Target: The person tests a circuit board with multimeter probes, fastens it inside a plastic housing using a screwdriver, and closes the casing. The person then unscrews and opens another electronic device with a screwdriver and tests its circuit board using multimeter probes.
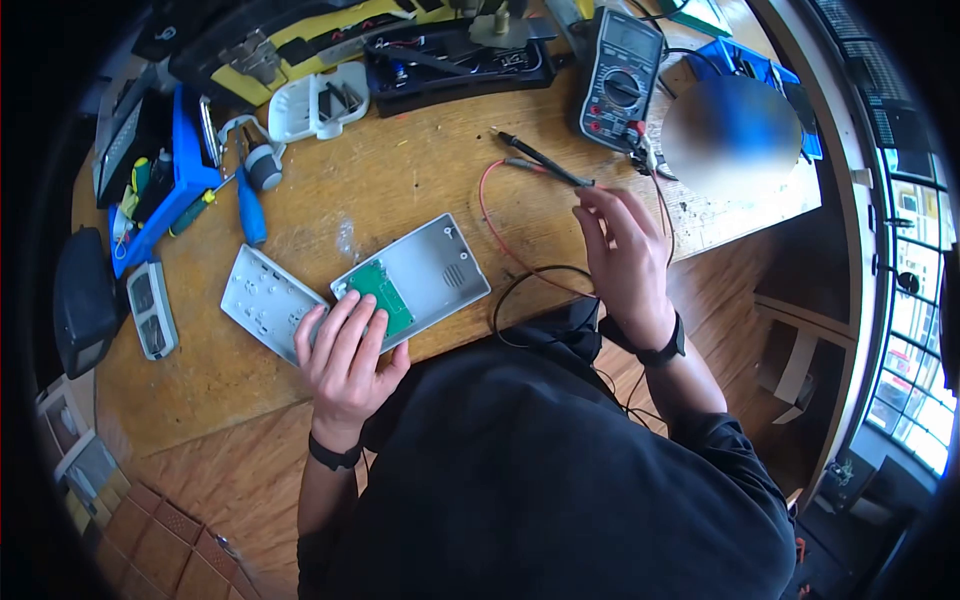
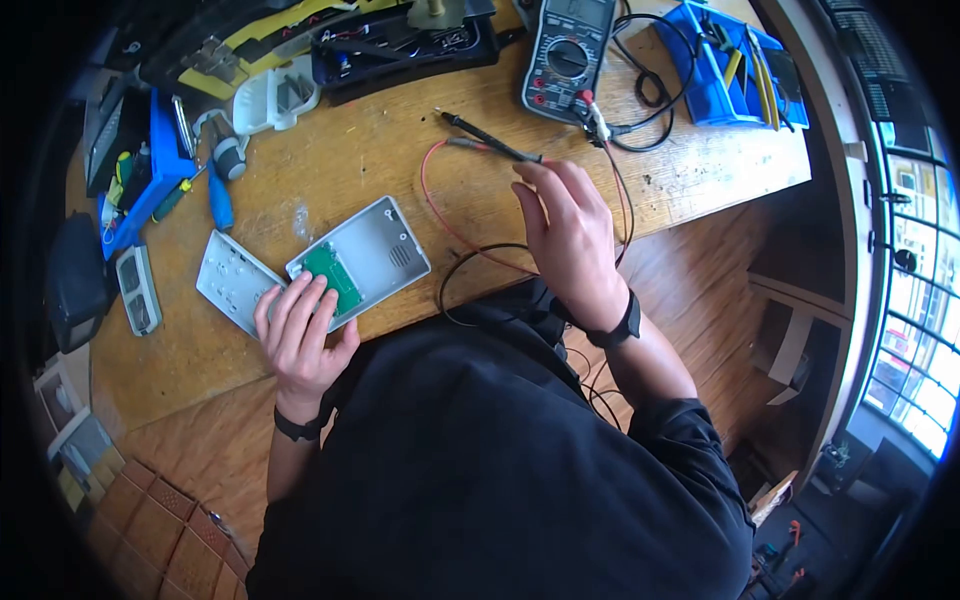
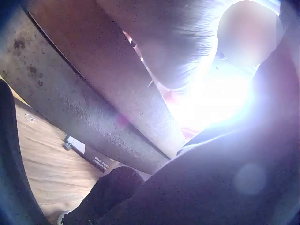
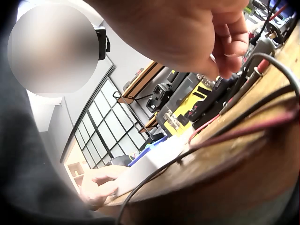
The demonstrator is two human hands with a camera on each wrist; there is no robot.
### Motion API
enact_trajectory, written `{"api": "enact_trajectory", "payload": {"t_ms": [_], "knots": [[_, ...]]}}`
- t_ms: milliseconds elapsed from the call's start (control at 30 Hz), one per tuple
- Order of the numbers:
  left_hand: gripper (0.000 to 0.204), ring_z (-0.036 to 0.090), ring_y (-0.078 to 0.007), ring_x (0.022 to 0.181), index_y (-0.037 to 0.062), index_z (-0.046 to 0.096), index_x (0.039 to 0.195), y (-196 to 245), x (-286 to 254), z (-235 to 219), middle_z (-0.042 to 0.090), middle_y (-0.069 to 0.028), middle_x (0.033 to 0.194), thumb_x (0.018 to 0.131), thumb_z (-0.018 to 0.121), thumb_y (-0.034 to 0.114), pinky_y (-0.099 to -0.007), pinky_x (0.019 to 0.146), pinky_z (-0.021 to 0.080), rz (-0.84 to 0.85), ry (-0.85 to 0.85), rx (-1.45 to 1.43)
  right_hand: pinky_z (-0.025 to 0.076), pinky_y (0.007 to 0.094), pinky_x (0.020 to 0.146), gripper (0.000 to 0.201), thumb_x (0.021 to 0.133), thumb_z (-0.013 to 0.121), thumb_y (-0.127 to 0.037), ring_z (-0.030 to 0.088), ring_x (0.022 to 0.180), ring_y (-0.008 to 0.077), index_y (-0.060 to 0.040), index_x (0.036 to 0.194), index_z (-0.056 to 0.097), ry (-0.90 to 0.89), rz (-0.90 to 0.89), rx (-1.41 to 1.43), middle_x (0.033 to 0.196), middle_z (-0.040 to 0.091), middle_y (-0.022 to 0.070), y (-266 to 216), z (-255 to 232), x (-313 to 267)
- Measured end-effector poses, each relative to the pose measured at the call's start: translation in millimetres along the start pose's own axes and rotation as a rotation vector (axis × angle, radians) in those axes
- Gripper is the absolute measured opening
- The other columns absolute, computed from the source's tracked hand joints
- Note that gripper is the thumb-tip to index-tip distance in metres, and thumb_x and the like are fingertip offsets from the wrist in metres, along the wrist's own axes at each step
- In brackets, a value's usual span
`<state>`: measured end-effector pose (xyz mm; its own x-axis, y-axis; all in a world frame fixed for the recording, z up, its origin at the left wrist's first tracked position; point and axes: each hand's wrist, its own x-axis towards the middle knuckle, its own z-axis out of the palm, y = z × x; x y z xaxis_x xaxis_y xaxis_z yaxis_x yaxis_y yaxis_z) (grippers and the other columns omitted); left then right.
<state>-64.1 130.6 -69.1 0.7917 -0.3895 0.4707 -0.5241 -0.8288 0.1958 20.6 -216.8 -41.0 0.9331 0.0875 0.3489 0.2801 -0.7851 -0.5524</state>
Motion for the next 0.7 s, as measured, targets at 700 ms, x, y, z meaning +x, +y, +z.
{"api": "enact_trajectory", "payload": {"t_ms": [700], "knots": [[0.030,0.075,-0.0294,0.124,0.0005,0.081,0.109,0,3,-2,0.080,-0.0133,0.124,0.086,0.086,0.020,-0.0538,0.112,0.051,-0.035,0.035,-0.105,0.058,0.0439,0.085,0.019,0.095,0.081,-0.002,0.073,0.097,0.0360,-0.0026,0.114,0.078,-0.041,-0.154,-0.055,0.106,0.076,0.0145,-22,-6,33]]}}
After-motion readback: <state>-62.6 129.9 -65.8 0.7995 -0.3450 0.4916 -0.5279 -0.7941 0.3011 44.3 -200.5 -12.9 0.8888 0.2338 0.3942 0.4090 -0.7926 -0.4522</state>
